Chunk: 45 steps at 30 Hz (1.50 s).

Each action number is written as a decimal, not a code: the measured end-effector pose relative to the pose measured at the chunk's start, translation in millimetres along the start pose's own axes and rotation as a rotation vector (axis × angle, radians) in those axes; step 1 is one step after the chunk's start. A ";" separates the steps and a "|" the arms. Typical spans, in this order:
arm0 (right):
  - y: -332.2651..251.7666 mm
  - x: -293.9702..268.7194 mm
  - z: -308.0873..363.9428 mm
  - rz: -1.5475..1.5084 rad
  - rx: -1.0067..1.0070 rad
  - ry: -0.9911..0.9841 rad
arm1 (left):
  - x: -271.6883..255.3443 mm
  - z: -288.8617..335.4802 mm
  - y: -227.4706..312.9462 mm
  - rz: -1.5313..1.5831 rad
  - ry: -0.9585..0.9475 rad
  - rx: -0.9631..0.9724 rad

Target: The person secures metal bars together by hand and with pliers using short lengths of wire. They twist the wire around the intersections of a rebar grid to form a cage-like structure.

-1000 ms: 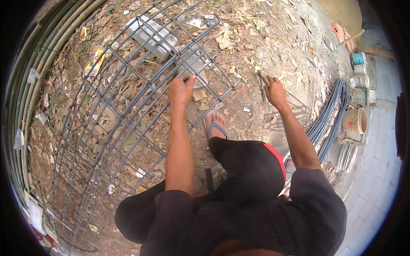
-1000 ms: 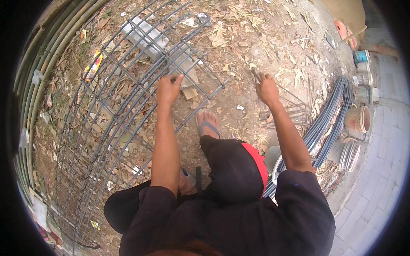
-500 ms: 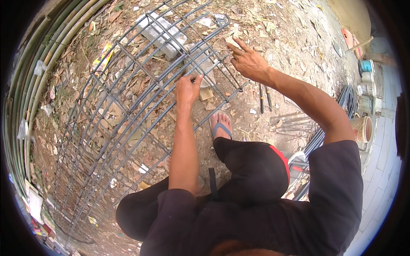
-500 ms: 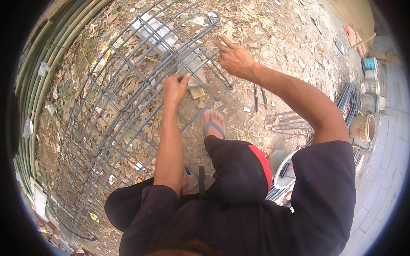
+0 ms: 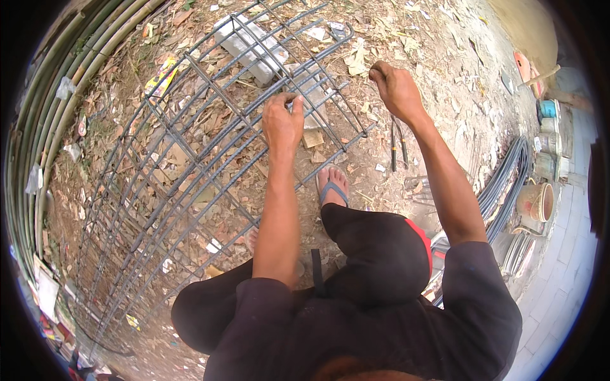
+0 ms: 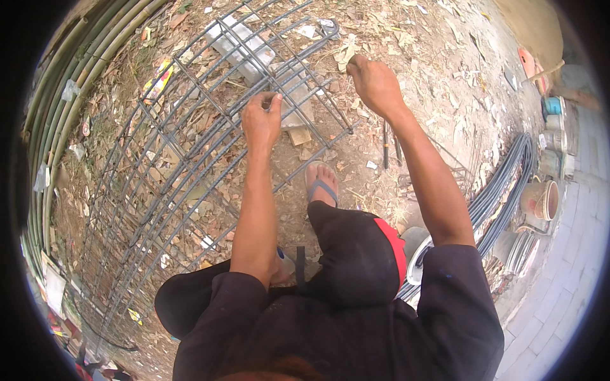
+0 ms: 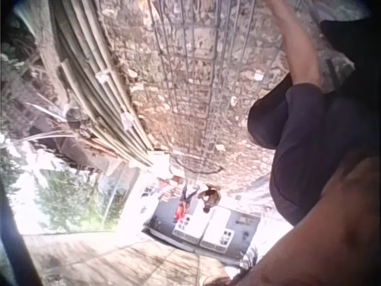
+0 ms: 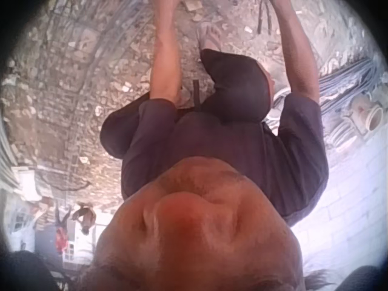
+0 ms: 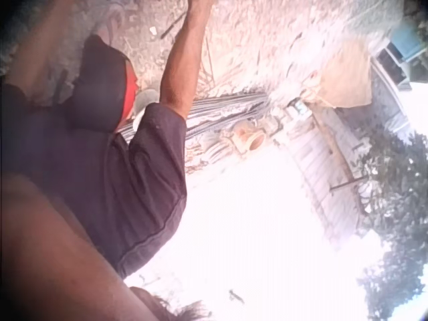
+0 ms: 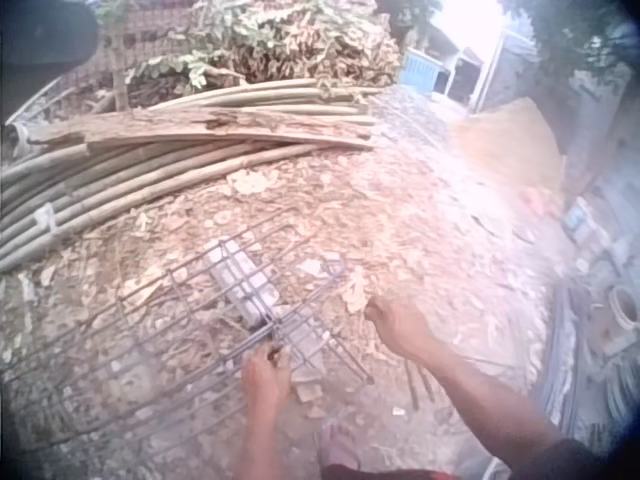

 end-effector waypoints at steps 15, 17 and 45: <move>24.4 -14.3 117.0 -0.649 0.428 -0.240 | 55.5 56.4 63.4 0.100 -0.473 0.307; 33.6 -9.4 124.1 -0.681 0.340 -0.226 | 62.5 65.3 60.1 0.276 -0.623 0.190; 0.1 47.6 152.9 -0.611 0.365 -0.286 | 3.1 38.1 18.9 -0.004 -0.471 -0.055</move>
Point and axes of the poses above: each hand's wrist, its own z-axis away from the middle knuckle, its own x-axis out of the palm, y = z × x, the point moved 1 cm from there along -z, towards the middle knuckle, and after that the axes turned 7 degrees about z, right-handed, at the moved point
